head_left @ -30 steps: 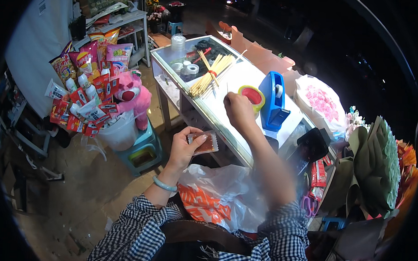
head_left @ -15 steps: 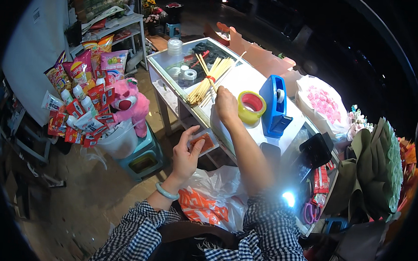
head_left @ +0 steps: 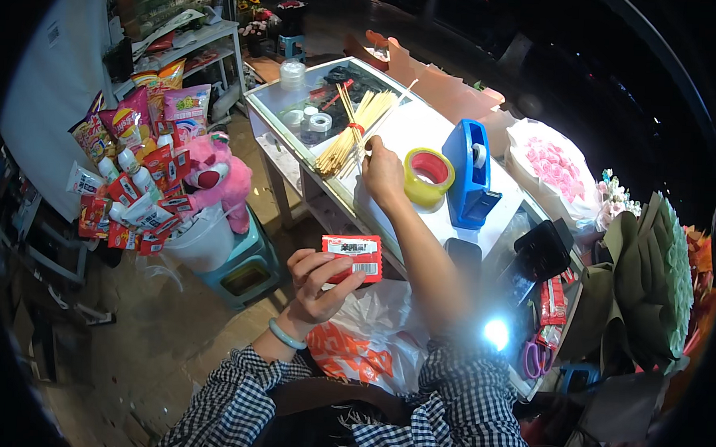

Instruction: The person assembles small red rectangular packets onto wooden sticks using tape and scissors. They repeatedly pick up packets, attach them to sticks, and trim excess material, then place the finished items into a plastic bag.

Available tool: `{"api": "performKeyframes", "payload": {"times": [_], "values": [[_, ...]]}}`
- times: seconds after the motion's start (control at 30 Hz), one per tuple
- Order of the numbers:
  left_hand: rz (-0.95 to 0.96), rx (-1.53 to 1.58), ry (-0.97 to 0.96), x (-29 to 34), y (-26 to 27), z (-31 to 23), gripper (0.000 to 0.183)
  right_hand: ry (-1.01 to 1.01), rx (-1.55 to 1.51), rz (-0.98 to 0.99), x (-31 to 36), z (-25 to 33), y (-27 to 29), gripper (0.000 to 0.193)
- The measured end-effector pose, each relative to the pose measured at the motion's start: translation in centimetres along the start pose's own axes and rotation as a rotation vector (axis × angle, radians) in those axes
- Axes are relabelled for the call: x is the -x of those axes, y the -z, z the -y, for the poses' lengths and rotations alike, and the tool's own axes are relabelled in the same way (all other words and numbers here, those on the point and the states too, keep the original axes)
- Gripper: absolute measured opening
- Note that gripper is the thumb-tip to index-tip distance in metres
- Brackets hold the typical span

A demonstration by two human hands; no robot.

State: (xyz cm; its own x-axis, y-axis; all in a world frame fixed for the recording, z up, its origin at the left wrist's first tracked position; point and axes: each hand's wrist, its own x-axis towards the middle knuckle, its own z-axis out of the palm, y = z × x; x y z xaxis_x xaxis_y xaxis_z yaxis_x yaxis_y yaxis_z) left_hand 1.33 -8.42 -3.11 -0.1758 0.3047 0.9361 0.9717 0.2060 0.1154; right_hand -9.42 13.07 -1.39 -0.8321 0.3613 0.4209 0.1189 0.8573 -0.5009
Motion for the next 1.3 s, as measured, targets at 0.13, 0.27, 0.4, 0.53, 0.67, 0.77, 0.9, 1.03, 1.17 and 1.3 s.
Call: {"api": "performKeyframes", "payload": {"times": [0.13,0.27,0.4,0.53,0.67,0.77,0.9,1.03,1.17,1.3], "values": [[-0.030,0.042,0.048,0.5,-1.0,-0.1,0.037,0.026,0.007,0.020,1.4,-0.3,2.3,0.018],[-0.035,0.179,0.033,0.7,-2.4,0.1,0.034,0.020,-0.018,-0.002,2.2,-1.5,3.4,0.018],[0.059,0.221,0.011,0.3,-4.8,0.5,0.032,-0.028,0.024,0.051,2.3,-2.5,2.9,0.023],[0.171,0.192,0.072,-0.9,-7.9,1.8,0.023,0.096,0.040,-0.046,3.1,-1.8,3.7,0.023],[0.356,0.315,0.263,-1.7,-10.8,3.2,0.028,0.144,0.123,-0.016,4.4,-1.2,6.3,0.024],[0.506,0.369,0.348,-2.0,-11.7,4.1,0.035,0.218,0.207,-0.012,5.3,-1.7,8.1,0.026],[0.496,0.423,0.348,-2.2,-11.5,4.1,0.026,0.244,0.228,-0.036,6.0,-1.8,9.1,0.025],[0.277,0.293,0.377,-3.2,-10.6,3.9,0.021,0.243,0.167,-0.139,8.5,-1.0,11.1,0.019],[0.112,0.277,0.237,-5.0,-9.6,3.4,0.023,0.190,0.050,-0.314,15.3,0.0,15.2,0.015],[0.099,0.368,0.087,-7.1,-10.2,1.6,0.033,0.057,-0.049,-0.510,21.4,1.0,18.6,0.018]]}}
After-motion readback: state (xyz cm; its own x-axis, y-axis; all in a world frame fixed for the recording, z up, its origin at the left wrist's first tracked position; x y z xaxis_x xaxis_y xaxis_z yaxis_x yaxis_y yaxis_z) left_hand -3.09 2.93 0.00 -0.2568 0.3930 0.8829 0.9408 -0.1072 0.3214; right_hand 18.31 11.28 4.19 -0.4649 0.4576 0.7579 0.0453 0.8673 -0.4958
